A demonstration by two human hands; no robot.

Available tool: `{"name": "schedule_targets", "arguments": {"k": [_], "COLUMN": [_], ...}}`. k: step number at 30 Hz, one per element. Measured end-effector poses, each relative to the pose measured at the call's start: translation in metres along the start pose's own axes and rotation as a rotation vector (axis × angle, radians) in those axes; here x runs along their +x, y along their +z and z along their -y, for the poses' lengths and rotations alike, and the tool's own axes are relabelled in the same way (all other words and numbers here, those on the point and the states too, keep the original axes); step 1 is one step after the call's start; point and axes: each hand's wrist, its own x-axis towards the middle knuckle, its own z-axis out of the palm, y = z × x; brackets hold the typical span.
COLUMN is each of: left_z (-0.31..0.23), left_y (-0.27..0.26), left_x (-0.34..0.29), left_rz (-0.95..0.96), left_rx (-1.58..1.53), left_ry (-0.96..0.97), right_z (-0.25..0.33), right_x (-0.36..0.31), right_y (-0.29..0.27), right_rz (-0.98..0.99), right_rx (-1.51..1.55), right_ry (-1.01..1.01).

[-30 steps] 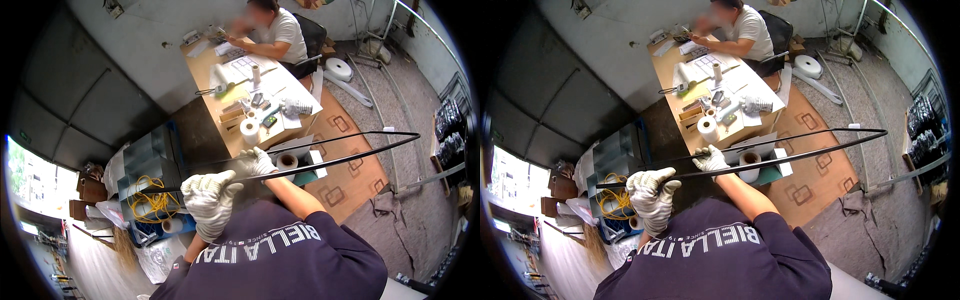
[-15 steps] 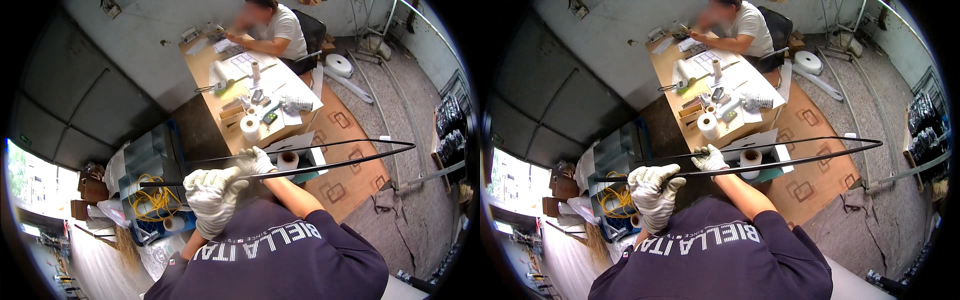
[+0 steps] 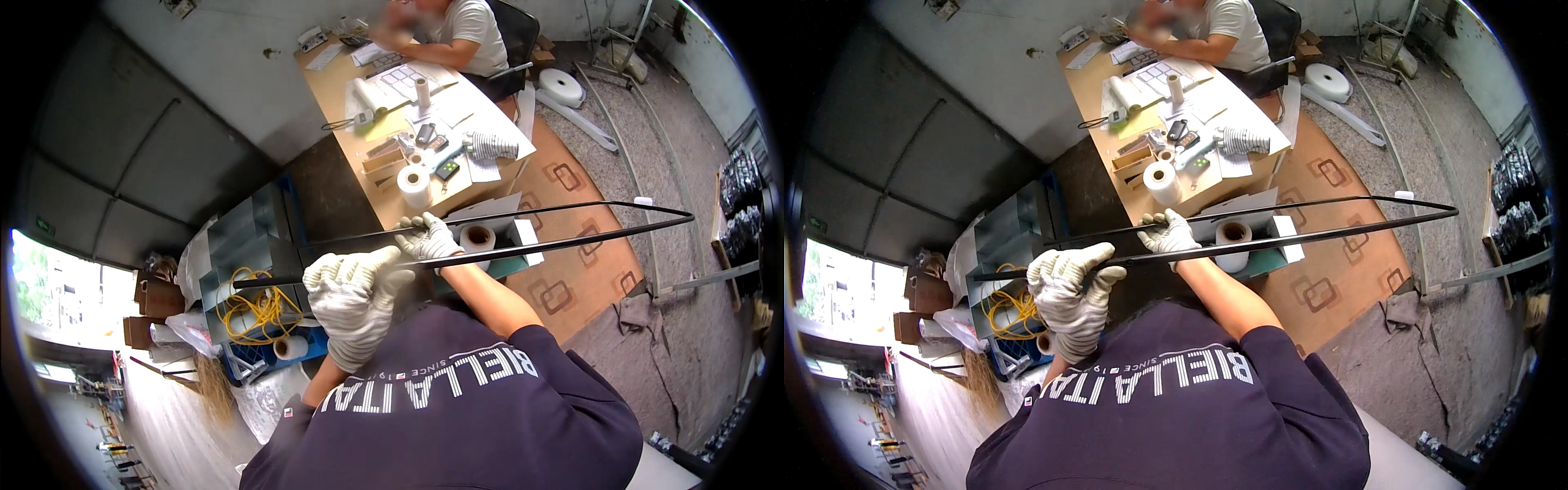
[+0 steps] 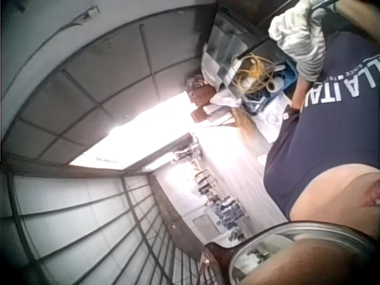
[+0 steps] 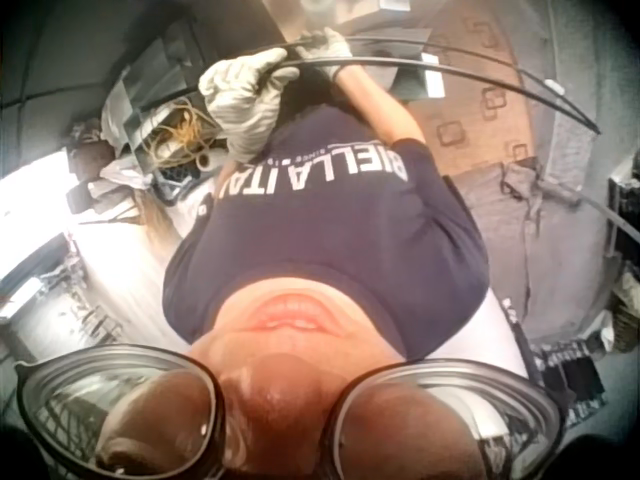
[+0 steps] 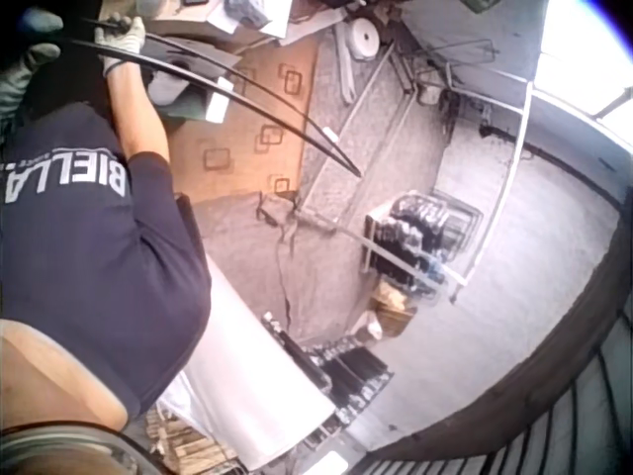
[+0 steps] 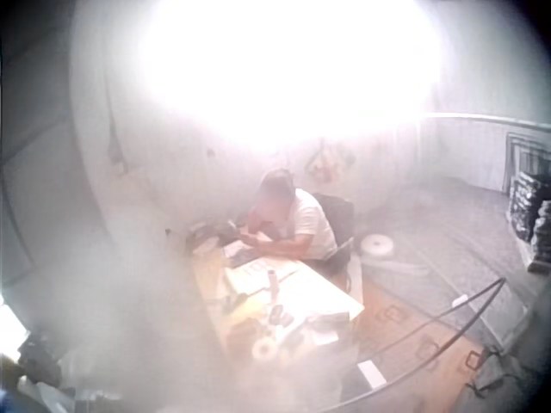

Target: The person handles a roll of plastic film with gloved hands, then picks up a black metal frame and wraps a layer of the film around one end of it.

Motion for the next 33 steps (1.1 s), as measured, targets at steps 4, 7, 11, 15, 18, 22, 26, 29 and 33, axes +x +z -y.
{"name": "schedule_targets", "arguments": {"k": [4,7,11,15,18,22,26,29,33], "left_z": [-0.003,-0.003,-0.005,-0.005,-0.008,-0.01,-0.015,-0.022,-0.014], "left_y": [0.0,0.005,-0.007,0.005,0.006,0.009,-0.002,-0.011,0.001], "left_x": [0.0,0.001,-0.009,-0.009,-0.01,-0.007,-0.011,-0.01,-0.008], "left_rz": [0.008,0.015,-0.003,0.004,-0.001,0.011,-0.009,-0.018,-0.035], "left_rx": [-0.011,-0.016,0.038,-0.009,-0.002,-0.014,0.025,0.059,0.043], "left_ry": [-0.007,0.021,0.02,0.069,0.073,0.086,0.048,0.014,0.035], "right_z": [0.002,0.01,-0.011,0.007,0.005,0.013,-0.001,-0.008,0.011], "right_x": [0.001,0.005,0.012,0.009,0.012,0.011,0.01,0.006,0.0], "right_y": [-0.004,-0.005,-0.001,-0.002,-0.004,-0.007,-0.002,-0.001,-0.005], "right_rz": [-0.004,0.01,-0.017,-0.054,-0.047,-0.038,-0.037,-0.038,-0.023], "right_rx": [-0.017,0.011,0.055,0.09,0.135,0.129,0.123,0.058,-0.03], "right_ry": [-0.005,-0.007,0.055,0.001,-0.011,-0.033,-0.001,0.008,-0.02]}}
